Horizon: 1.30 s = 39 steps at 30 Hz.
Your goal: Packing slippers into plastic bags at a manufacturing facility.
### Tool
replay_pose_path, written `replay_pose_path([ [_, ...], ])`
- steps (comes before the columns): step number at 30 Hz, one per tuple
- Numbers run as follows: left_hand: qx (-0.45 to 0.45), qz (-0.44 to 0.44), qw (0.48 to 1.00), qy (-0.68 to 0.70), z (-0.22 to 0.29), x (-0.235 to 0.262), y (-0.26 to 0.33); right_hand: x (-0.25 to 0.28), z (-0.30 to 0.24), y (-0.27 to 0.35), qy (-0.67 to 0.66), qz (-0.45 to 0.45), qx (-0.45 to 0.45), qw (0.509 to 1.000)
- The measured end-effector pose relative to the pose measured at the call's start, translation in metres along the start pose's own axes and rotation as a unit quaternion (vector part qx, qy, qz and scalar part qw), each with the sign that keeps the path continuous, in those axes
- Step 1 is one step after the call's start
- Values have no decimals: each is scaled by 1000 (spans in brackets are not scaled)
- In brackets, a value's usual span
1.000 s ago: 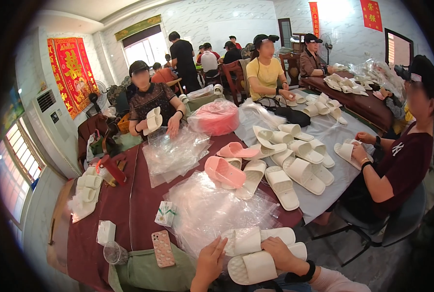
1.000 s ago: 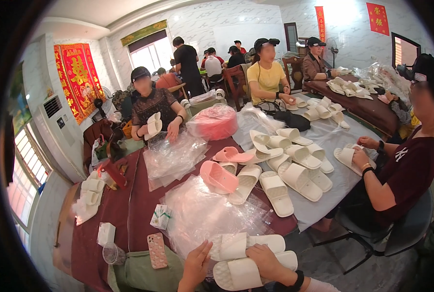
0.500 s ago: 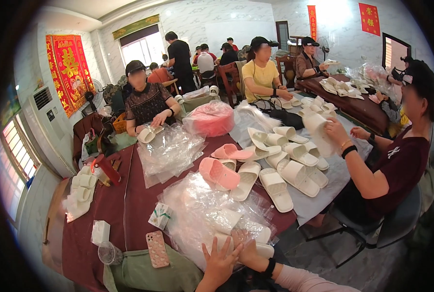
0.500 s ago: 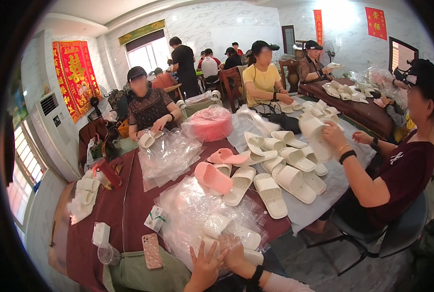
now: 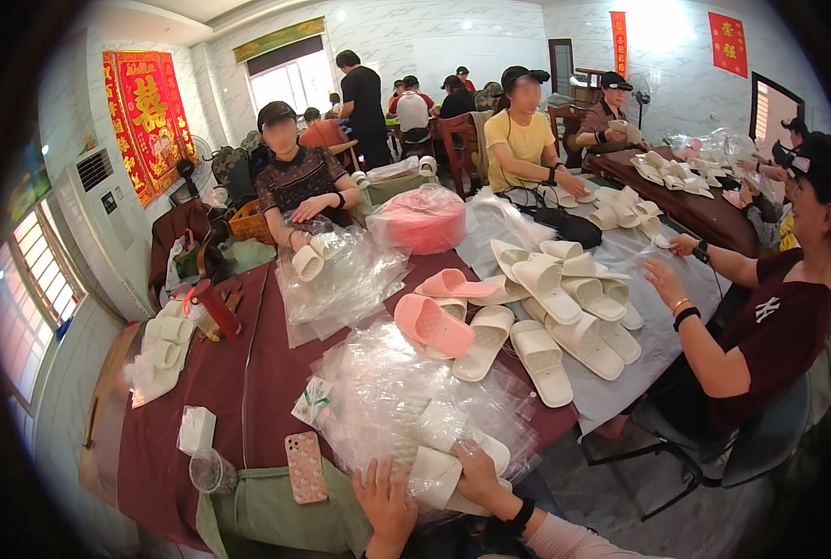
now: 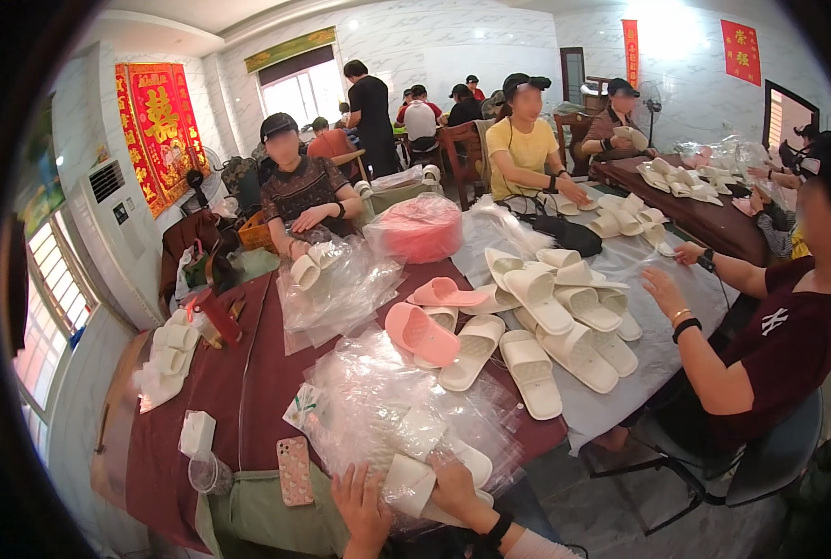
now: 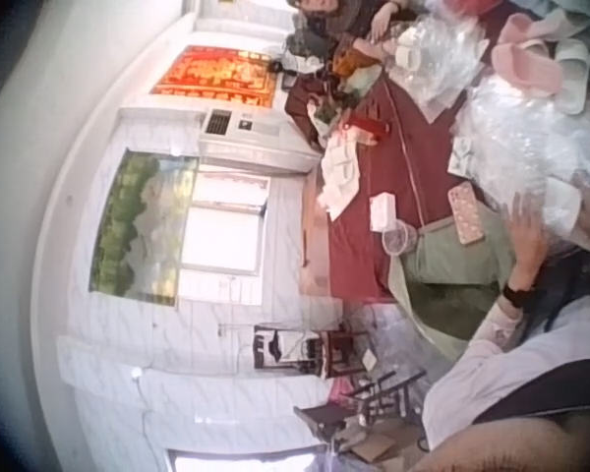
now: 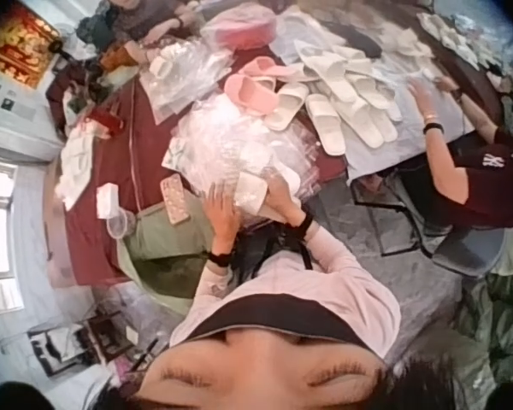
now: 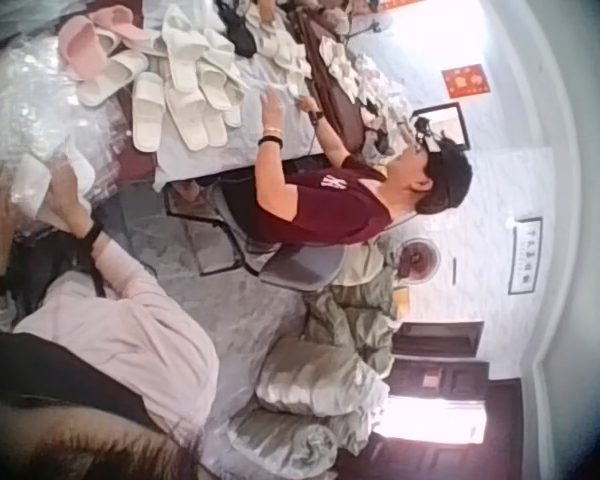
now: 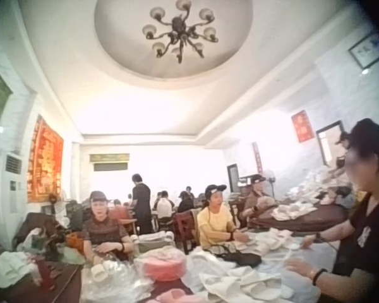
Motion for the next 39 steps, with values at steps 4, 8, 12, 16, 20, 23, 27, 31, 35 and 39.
replay_pose_path([
  [4, 27, 11, 998, 56, 5, -4, 2, 12, -2, 7, -33, 104, 7, 994],
  [8, 18, -3, 996, 88, 15, -14, 6, 15, -3, 0, -1, 129, -41, 991],
  [12, -3, -16, 998, 60, 18, -13, 4, 15, 7, -1, -40, 148, -35, 988],
  [16, 57, 35, 996, 63, 5, 0, -2, 24, 15, 10, -84, 127, -40, 988],
  [20, 71, 48, 996, 39, 5, 9, -14, 43, 22, 23, -168, 153, -61, 972],
  [23, 112, 27, 980, 162, 11, 15, -22, 67, 4, 23, -171, 206, 11, 964],
  [27, 96, 48, 964, 242, 21, 26, -28, 95, -21, 22, -166, 246, 65, 953],
  [31, 13, 58, 991, 119, 33, 31, -35, 96, -17, 25, -113, 225, 63, 966],
  [35, -10, -15, 999, 49, 45, 18, -36, 85, -12, 20, -51, 140, 21, 989],
  [39, -53, -83, 995, 9, 40, -12, -24, 77, -3, 16, -29, 116, 17, 993],
])
Point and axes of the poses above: each hand's wrist, its own y-axis away from the middle knuckle, its own x-axis out of the back of the hand, z = x × y, the point moved 8 cm from there along -y, towards the middle knuckle, and after that the axes turned 2 degrees about y, right-handed, at the moved point
